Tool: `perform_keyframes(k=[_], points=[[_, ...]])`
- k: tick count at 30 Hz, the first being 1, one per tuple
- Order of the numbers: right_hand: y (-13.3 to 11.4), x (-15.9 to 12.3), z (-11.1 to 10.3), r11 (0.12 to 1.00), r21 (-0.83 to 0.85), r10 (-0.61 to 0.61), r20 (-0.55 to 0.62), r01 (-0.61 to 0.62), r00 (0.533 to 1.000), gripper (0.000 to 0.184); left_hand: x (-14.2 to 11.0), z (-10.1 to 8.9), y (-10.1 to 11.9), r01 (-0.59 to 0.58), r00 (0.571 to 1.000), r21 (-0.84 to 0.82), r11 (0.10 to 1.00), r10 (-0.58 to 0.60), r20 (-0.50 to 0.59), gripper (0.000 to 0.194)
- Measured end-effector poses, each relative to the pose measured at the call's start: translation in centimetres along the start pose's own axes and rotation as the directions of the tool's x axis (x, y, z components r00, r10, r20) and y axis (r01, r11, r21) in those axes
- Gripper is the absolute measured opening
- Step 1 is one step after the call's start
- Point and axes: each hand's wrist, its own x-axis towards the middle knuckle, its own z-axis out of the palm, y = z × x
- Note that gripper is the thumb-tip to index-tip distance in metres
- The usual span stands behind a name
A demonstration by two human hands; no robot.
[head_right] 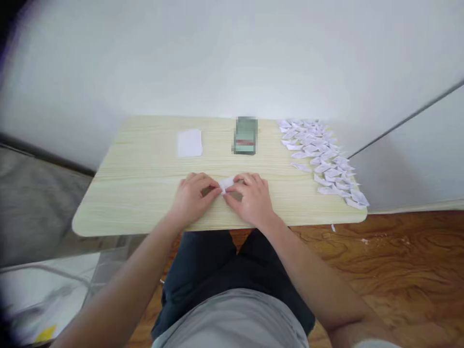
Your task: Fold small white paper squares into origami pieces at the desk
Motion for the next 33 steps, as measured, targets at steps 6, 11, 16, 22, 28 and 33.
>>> perform_keyframes(k=[6,11,16,22,28,33], points=[[0.4,0.4,0.5,0.999,0.021,0.03,-0.012,-0.03,0.999,0.007,-0.2,0.2,0.1,0.031,0.999,-0.011,0.999,-0.031,-0.007,0.011],[0.1,0.6,0.5,0.999,0.017,0.052,-0.003,-0.052,0.999,0.006,0.0,0.3,0.0,0.041,0.999,-0.011,0.999,-0.041,-0.015,0.009],[-0.2,0.7,0.4,0.998,0.027,0.054,0.003,-0.054,0.999,0.015,-0.1,0.3,-0.1,0.04,0.999,-0.003,0.999,-0.04,-0.016,0.007],[-0.1,0.6,0.4,1.0,0.002,0.03,0.012,-0.03,0.999,0.013,0.0,0.2,-0.1,0.058,0.998,-0.016,0.998,-0.059,-0.023,0.006],[-0.2,0.4,0.3,1.0,-0.017,0.023,0.018,-0.022,1.0,0.014,-0.1,0.0,-0.6,0.013,0.999,-0.043,0.999,-0.015,-0.035,0.012],[-0.1,0.5,0.3,0.997,-0.038,0.062,-0.032,-0.063,0.998,0.023,-1.5,-0.1,-0.3,-0.01,0.998,-0.009,1.0,0.01,-0.065,0.017]])
